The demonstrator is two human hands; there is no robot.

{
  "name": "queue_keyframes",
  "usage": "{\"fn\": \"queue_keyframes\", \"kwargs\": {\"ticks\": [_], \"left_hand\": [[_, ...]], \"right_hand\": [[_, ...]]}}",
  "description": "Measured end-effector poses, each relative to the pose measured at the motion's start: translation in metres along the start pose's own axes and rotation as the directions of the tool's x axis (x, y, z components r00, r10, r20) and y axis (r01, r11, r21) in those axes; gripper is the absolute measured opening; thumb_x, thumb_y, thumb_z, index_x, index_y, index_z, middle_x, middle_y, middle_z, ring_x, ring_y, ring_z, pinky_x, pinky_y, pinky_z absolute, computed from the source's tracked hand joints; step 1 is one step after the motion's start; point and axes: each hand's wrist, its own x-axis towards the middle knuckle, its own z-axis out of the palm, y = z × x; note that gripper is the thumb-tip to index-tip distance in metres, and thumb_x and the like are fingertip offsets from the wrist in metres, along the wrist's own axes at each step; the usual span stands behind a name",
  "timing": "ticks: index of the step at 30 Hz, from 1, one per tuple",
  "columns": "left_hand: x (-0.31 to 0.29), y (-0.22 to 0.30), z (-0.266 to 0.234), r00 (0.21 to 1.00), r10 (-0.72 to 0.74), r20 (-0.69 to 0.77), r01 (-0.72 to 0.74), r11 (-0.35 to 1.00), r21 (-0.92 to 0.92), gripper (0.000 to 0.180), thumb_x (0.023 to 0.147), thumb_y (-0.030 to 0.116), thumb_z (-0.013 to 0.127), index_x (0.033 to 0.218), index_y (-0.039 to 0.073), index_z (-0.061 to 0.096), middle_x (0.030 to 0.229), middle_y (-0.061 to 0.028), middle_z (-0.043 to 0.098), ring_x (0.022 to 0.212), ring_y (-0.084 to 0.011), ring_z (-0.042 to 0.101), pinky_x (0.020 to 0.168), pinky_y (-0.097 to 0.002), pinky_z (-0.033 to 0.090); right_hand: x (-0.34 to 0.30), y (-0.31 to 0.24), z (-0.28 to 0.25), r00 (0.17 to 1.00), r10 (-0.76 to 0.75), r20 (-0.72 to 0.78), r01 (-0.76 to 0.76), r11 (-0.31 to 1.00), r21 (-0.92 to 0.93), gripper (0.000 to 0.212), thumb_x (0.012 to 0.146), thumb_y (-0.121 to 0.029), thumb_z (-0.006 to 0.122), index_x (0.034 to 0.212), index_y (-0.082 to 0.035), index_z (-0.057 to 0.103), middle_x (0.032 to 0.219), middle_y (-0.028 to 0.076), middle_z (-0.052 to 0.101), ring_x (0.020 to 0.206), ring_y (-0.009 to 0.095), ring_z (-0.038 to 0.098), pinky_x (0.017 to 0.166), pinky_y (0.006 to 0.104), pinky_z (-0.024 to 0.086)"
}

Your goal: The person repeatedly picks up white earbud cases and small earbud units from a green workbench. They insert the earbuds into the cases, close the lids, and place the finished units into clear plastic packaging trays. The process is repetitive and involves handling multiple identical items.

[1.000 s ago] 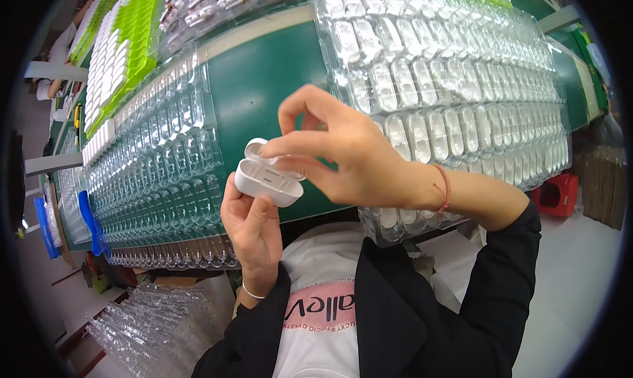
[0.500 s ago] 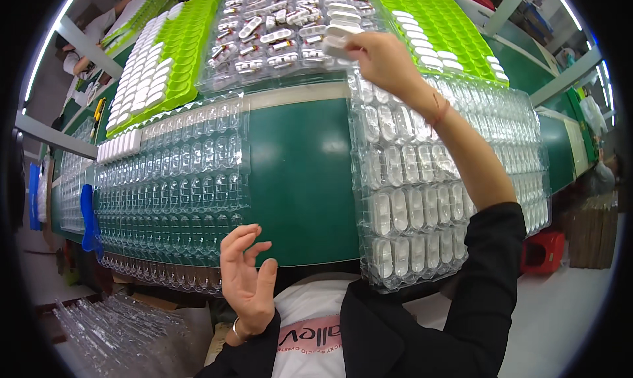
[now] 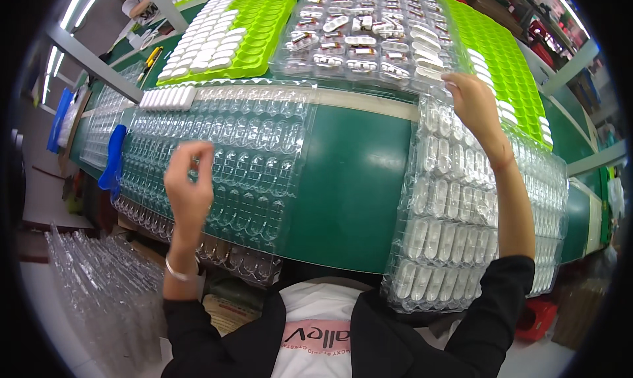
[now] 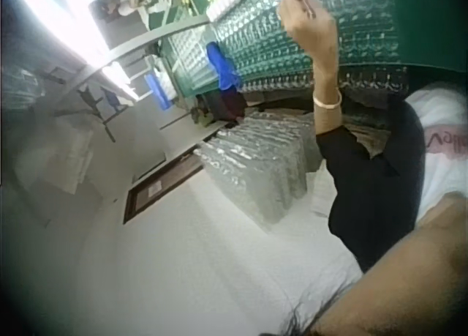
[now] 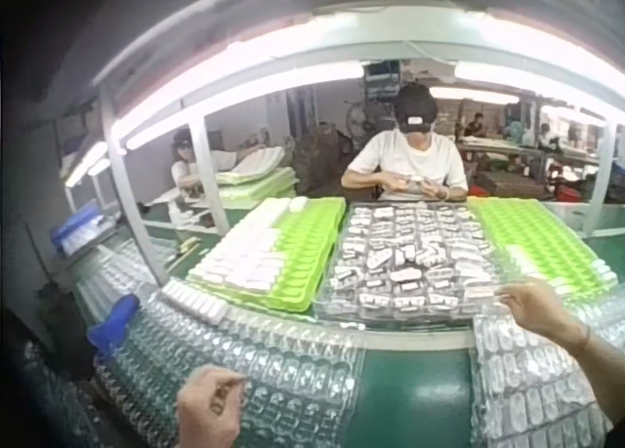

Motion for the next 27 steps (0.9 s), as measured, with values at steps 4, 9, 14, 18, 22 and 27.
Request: {"fn": "queue_keyframes", "kwargs": {"ticks": [4,9,14,18,22,27], "left_hand": [[0.070,-0.128,0.023,0.997,0.077,-0.033,-0.055,0.898,0.436,0.016,0.082,0.009,0.061,0.095,-0.001,0.063,0.093,-0.0194,0.064,0.086,-0.0371,0.060,0.077,-0.0442,0.046],[0.111,-0.253,0.065,0.916,-0.363,0.169,0.144,0.692,0.708,0.039,0.082,0.037,0.062,0.090,-0.001,0.065,0.087,-0.0248,0.064,0.082,-0.0402,0.062,0.072,-0.0480,0.048],[0.123,-0.349,0.032,0.948,-0.294,0.120,0.116,0.672,0.732,0.045,0.080,0.039,0.061,0.098,-0.002,0.063,0.097,-0.0251,0.064,0.089,-0.0422,0.061,0.077,-0.0510,0.046],[0.126,-0.252,0.064,0.983,-0.173,0.064,0.101,0.795,0.598,0.029,0.087,0.017,0.061,0.106,-0.004,0.061,0.098,-0.0221,0.064,0.090,-0.0374,0.062,0.077,-0.0452,0.046],[0.095,-0.135,0.038,0.997,0.032,0.064,-0.047,0.967,0.249,0.028,0.093,0.009,0.055,0.119,0.000,0.058,0.108,-0.0166,0.064,0.095,-0.0288,0.062,0.076,-0.0380,0.048],[0.023,0.003,-0.016,0.976,0.179,0.127,-0.207,0.941,0.268,0.037,0.095,0.013,0.056,0.131,0.003,0.050,0.118,-0.0147,0.060,0.099,-0.0202,0.060,0.079,-0.0309,0.048]], "right_hand": [[-0.051,-0.041,-0.048,0.988,0.133,0.084,-0.147,0.967,0.206,0.016,0.080,-0.001,0.066,0.095,-0.004,0.070,0.086,0.013,0.069,0.081,0.030,0.064,0.072,0.0365,0.050],[-0.140,-0.046,-0.102,0.949,0.312,-0.041,-0.302,0.940,0.160,0.012,0.081,-0.002,0.068,0.093,-0.004,0.069,0.085,0.010,0.069,0.074,0.027,0.063,0.066,0.0351,0.049],[-0.235,-0.002,-0.146,0.717,0.670,-0.195,-0.670,0.739,0.076,0.011,0.083,-0.006,0.067,0.093,-0.003,0.070,0.086,0.012,0.070,0.066,0.021,0.064,0.059,0.0300,0.048],[-0.333,0.062,-0.207,0.533,0.773,-0.343,-0.846,0.496,-0.197,0.013,0.083,-0.014,0.064,0.092,-0.006,0.070,0.083,0.012,0.069,0.070,0.025,0.068,0.065,0.0334,0.051],[-0.397,0.097,-0.261,0.429,0.881,-0.200,-0.842,0.310,-0.441,0.017,0.079,-0.020,0.066,0.090,-0.008,0.070,0.082,0.011,0.069,0.076,0.029,0.067,0.071,0.0377,0.052],[-0.363,0.050,-0.245,0.378,0.922,0.078,-0.871,0.383,-0.306,0.019,0.075,-0.023,0.071,0.086,-0.007,0.069,0.077,0.010,0.068,0.071,0.025,0.065,0.068,0.0346,0.050]]}}
